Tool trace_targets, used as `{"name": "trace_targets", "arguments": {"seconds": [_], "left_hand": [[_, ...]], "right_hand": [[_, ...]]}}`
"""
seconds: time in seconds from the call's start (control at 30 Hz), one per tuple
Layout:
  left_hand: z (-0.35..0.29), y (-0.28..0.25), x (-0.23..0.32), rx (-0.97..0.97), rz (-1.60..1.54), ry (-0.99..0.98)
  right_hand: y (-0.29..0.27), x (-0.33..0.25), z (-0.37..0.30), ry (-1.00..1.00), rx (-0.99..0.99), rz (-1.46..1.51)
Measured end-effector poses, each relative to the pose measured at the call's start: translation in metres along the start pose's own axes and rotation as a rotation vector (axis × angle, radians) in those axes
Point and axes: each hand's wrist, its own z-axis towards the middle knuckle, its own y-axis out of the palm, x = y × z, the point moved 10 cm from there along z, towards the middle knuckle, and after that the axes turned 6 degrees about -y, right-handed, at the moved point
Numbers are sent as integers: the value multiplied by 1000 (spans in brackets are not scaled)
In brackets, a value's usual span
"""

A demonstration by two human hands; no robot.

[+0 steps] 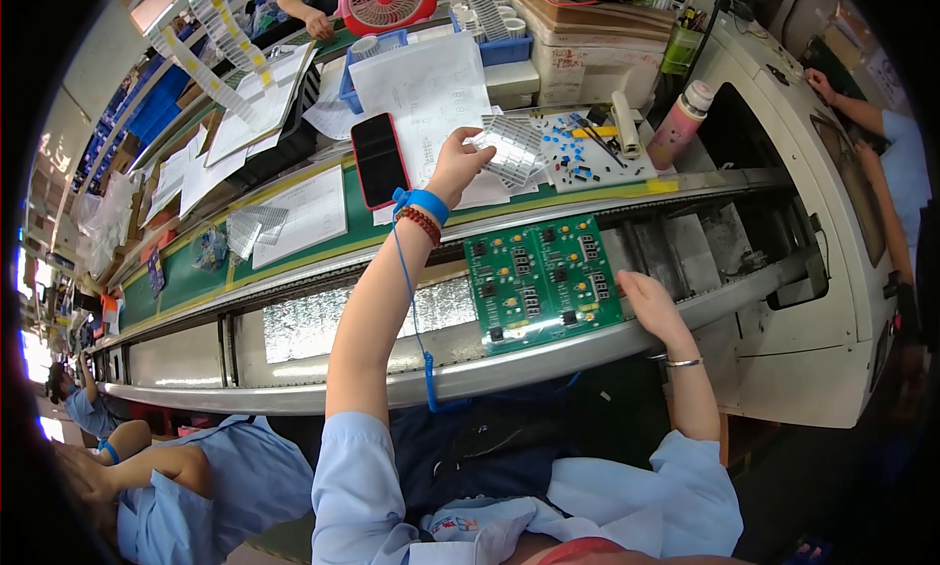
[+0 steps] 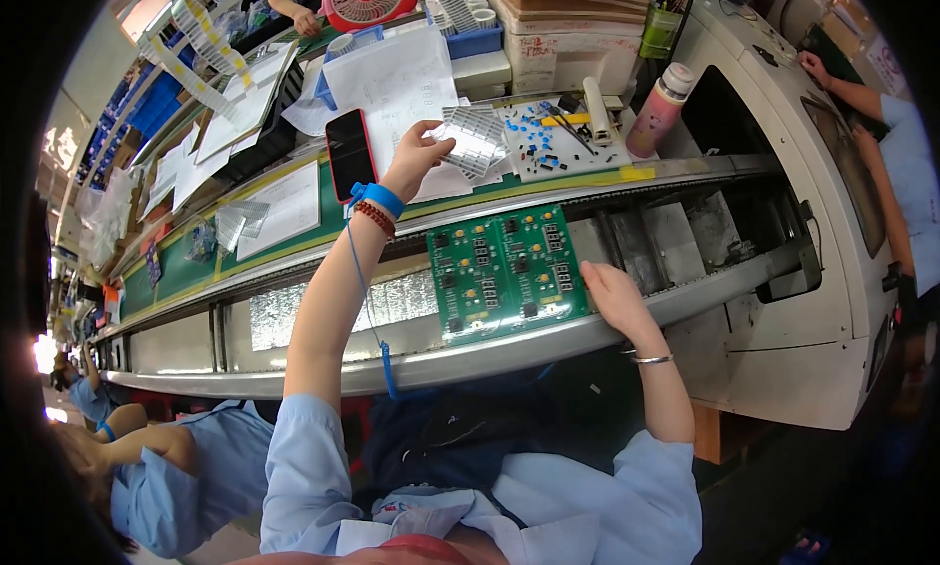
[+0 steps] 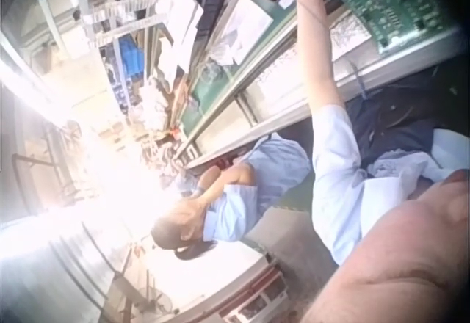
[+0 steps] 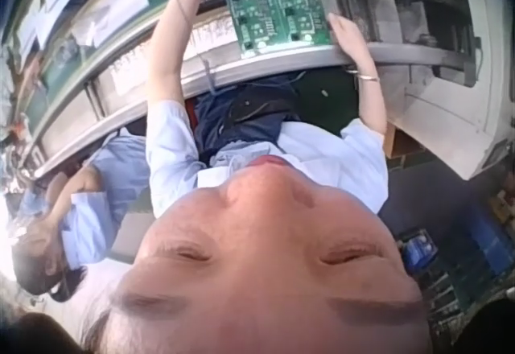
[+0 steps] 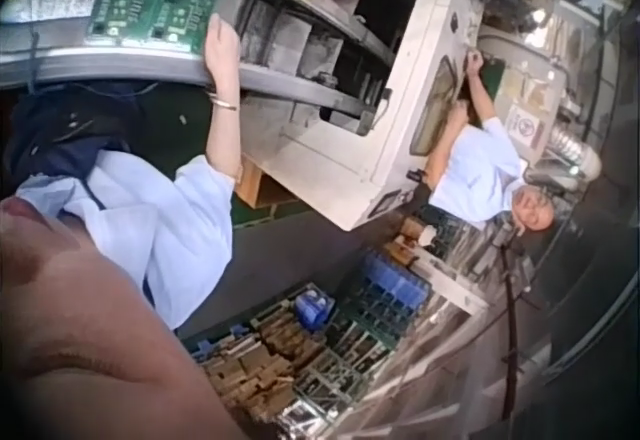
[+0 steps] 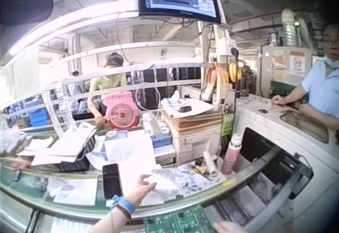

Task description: The person assembles electronic components by hand onto a printed circuit board, using thermal paste strips and a heat sink.

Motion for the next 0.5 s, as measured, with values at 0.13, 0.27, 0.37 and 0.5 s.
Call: {"name": "trace_targets", "arguments": {"seconds": [0.13, 0.27, 0.37, 0.5], "left_hand": [[-2, 24, 11, -119, -111, 29], [-9, 37, 25, -227, -205, 139], [-15, 39, 33, -228, -191, 182], [-21, 35, 37, -192, -157, 179]], "right_hand": [[19, -33, 3, -91, -77, 14], [41, -54, 6, -191, -134, 1], [57, -67, 6, -278, -171, -24], [77, -87, 6, -368, -229, -20]]}}
